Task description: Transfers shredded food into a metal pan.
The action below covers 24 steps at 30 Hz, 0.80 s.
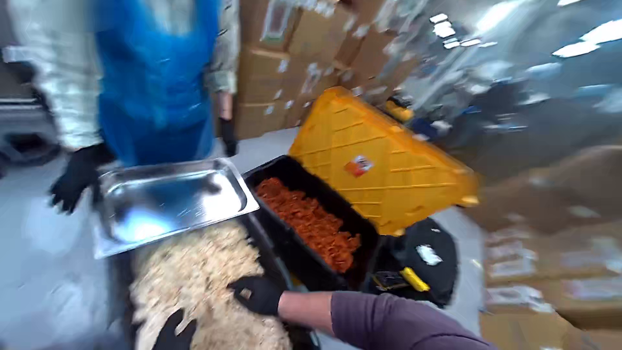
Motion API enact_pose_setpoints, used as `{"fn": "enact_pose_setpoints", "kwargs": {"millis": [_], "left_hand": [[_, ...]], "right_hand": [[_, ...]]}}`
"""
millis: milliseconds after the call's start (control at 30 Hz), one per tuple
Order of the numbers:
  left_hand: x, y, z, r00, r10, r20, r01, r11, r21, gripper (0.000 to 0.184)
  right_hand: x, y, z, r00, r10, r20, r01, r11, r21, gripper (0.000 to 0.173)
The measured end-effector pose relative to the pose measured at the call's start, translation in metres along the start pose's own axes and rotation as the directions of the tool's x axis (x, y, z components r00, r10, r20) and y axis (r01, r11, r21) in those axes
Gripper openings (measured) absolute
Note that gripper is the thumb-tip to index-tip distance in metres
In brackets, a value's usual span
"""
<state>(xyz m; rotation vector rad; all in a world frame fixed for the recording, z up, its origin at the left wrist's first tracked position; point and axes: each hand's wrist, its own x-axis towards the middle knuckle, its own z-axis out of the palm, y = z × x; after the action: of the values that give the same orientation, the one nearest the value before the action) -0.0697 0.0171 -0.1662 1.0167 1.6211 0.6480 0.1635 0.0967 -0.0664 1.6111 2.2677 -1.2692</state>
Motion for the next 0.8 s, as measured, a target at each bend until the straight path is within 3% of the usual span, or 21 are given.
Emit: {"fn": "enact_pose_setpoints", "kwargs": {"millis": [67, 133, 233, 300, 367, 500, 667, 800], "left_hand": [[0.003, -0.021, -0.001, 0.990, -0.138, -0.019, 0.139, 0.989, 0.043, 0.065], [0.014, -0.042, 0.001, 0.975, -0.224, -0.005, 0.224, 0.974, 0.044, 0.080], [0.034, -0.071, 0.009, 0.979, -0.199, -0.036, 0.196, 0.978, -0.075, 0.108], [0.055, -0.079, 0.016, 0.984, -0.165, -0.060, 0.158, 0.982, -0.105, 0.118], [0.080, -0.072, 0.034, 0.976, -0.204, -0.074, 0.196, 0.976, -0.095, 0.116], [0.117, -0.055, 0.081, 0.924, -0.349, -0.156, 0.342, 0.937, -0.074, 0.102], [0.119, -0.048, 0.096, 0.934, -0.282, -0.221, 0.242, 0.951, -0.191, 0.068], [0.110, -0.031, 0.103, 0.922, -0.286, -0.260, 0.174, 0.908, -0.380, 0.063]], "right_hand": [[0.058, 0.031, 0.002, 0.979, 0.184, 0.091, -0.178, 0.982, -0.068, 0.042], [0.098, 0.074, 0.010, 0.941, 0.327, 0.091, -0.320, 0.944, -0.084, 0.044], [0.121, 0.125, 0.048, 0.892, 0.430, 0.140, -0.451, 0.866, 0.216, 0.066], [0.123, 0.127, 0.073, 0.845, 0.508, 0.169, -0.523, 0.714, 0.466, 0.086], [0.135, 0.126, 0.099, 0.806, 0.579, 0.125, -0.530, 0.612, 0.587, 0.090], [0.160, 0.109, 0.146, 0.780, 0.626, -0.027, -0.428, 0.563, 0.707, 0.093], [0.146, 0.073, 0.138, 0.833, 0.553, 0.035, -0.290, 0.382, 0.877, 0.079], [0.146, 0.051, 0.127, 0.875, 0.484, 0.006, -0.196, 0.342, 0.919, 0.064]]}}
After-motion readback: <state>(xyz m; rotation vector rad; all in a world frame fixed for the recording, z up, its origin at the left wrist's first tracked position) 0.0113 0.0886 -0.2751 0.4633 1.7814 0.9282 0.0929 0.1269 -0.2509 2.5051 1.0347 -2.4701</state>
